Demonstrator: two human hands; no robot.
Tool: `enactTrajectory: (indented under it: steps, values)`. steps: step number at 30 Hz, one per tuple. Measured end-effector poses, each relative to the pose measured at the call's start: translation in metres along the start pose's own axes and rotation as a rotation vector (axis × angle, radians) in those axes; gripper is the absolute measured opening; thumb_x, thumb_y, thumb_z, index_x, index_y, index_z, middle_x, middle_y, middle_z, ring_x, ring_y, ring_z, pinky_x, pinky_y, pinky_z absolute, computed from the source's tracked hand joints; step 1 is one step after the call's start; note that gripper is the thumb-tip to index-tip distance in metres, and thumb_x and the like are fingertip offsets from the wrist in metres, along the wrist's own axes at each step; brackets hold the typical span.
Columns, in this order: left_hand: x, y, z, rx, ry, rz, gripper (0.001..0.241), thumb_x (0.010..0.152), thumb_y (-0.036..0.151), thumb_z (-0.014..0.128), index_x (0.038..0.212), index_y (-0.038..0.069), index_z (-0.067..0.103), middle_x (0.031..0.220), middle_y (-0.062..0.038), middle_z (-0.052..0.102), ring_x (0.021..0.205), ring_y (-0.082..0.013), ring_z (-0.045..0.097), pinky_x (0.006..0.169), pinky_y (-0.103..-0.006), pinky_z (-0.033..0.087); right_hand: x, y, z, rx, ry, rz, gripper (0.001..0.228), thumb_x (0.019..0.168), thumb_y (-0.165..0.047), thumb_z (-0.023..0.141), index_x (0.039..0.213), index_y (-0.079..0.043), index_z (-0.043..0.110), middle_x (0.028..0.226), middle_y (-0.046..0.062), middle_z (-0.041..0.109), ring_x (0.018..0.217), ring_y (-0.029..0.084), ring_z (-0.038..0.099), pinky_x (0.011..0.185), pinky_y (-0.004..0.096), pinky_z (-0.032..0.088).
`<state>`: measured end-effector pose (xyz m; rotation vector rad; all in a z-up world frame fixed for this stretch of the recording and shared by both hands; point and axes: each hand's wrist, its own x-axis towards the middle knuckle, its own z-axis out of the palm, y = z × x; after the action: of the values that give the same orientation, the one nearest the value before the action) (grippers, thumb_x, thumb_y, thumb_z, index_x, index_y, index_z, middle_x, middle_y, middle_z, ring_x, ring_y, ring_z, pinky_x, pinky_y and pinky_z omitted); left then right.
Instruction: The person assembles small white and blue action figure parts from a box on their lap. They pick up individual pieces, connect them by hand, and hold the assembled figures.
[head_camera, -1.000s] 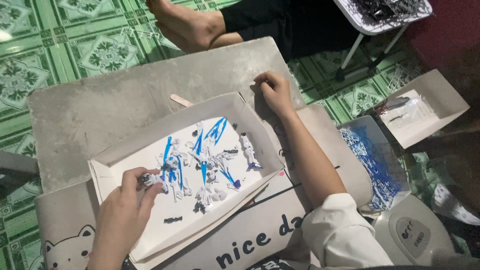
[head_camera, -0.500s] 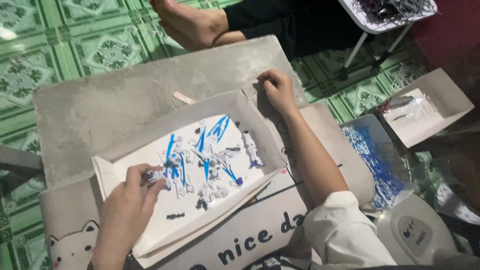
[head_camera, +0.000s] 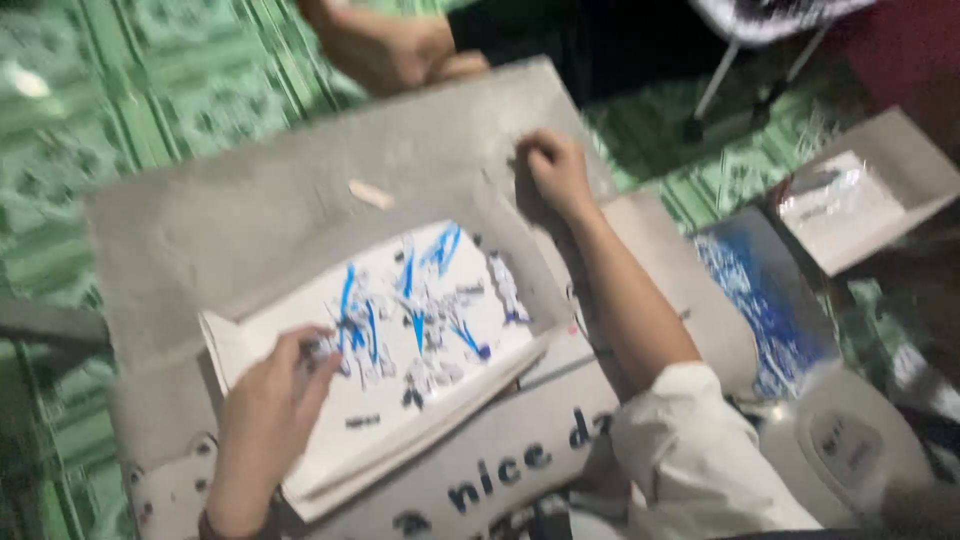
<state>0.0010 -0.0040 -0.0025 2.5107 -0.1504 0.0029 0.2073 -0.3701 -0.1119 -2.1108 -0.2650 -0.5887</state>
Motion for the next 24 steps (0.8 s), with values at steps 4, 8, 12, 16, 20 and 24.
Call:
enactTrajectory:
  steps: [4,8,12,16,20,24]
  values:
    - [0.004,0.009,-0.006,0.063,0.016,0.045,0.029,0.083,0.019,0.061,0.11,0.011,0.055,0.071,-0.004,0.067,0.06,-0.0221,0.061,0.055,-0.035,0.044,0.008,-0.037,-0.01,0.045,-0.047,-0.044,0.022,0.071,0.005,0.046,0.083,0.001,0.065,0.077,0.007,0.065,0.064,0.015,0.056,0.063,0.024,0.048]
    - [-0.001,0.004,-0.01,-0.044,0.022,0.041,0.029,0.083,0.018,0.059,0.11,0.012,0.053,0.074,-0.002,0.069,0.057,-0.0216,0.061,0.052,-0.0346,0.044,0.01,-0.1,-0.027,0.004,-0.077,-0.232,0.031,0.07,0.018,0.046,0.091,0.003,0.063,0.097,0.011,0.054,0.073,0.017,0.049,0.064,0.025,0.041]
    - [-0.006,-0.006,-0.006,-0.219,0.071,0.027,0.029,0.087,0.016,0.055,0.115,0.01,0.052,0.071,-0.006,0.062,0.057,-0.0252,0.059,0.052,-0.0365,0.043,-0.002,-0.194,-0.052,-0.089,-0.494,-0.352,0.02,0.083,0.018,0.057,0.099,0.009,0.063,0.094,0.014,0.059,0.075,0.02,0.055,0.066,0.027,0.046]
    - [-0.006,-0.001,-0.018,-0.229,0.056,0.087,0.028,0.096,0.025,0.049,0.119,0.01,0.048,0.09,-0.022,0.066,0.088,-0.0405,0.064,0.075,-0.0496,0.049,-0.033,-0.214,-0.038,-0.773,-0.857,-0.394,0.031,0.074,-0.015,0.07,0.104,-0.011,0.069,0.103,0.011,0.068,0.11,0.036,0.054,0.095,0.049,0.037]
    - [-0.007,-0.002,-0.014,-0.359,0.07,0.075,0.026,0.094,0.023,0.051,0.116,0.009,0.051,0.09,-0.018,0.068,0.086,-0.035,0.067,0.075,-0.0451,0.05,-0.056,-0.183,-0.025,-1.031,-0.991,-0.436,0.035,0.067,-0.024,0.074,0.101,-0.018,0.066,0.104,0.006,0.065,0.121,0.03,0.042,0.104,0.047,0.025]
    - [-0.01,-0.003,-0.012,-0.334,0.083,0.155,0.026,0.094,0.019,0.055,0.115,0.004,0.053,0.094,-0.019,0.067,0.086,-0.0352,0.066,0.074,-0.0438,0.05,-0.063,-0.164,-0.009,-1.183,-1.073,-0.448,0.049,0.069,-0.026,0.076,0.114,-0.012,0.061,0.108,0.01,0.063,0.107,0.028,0.053,0.094,0.042,0.039]
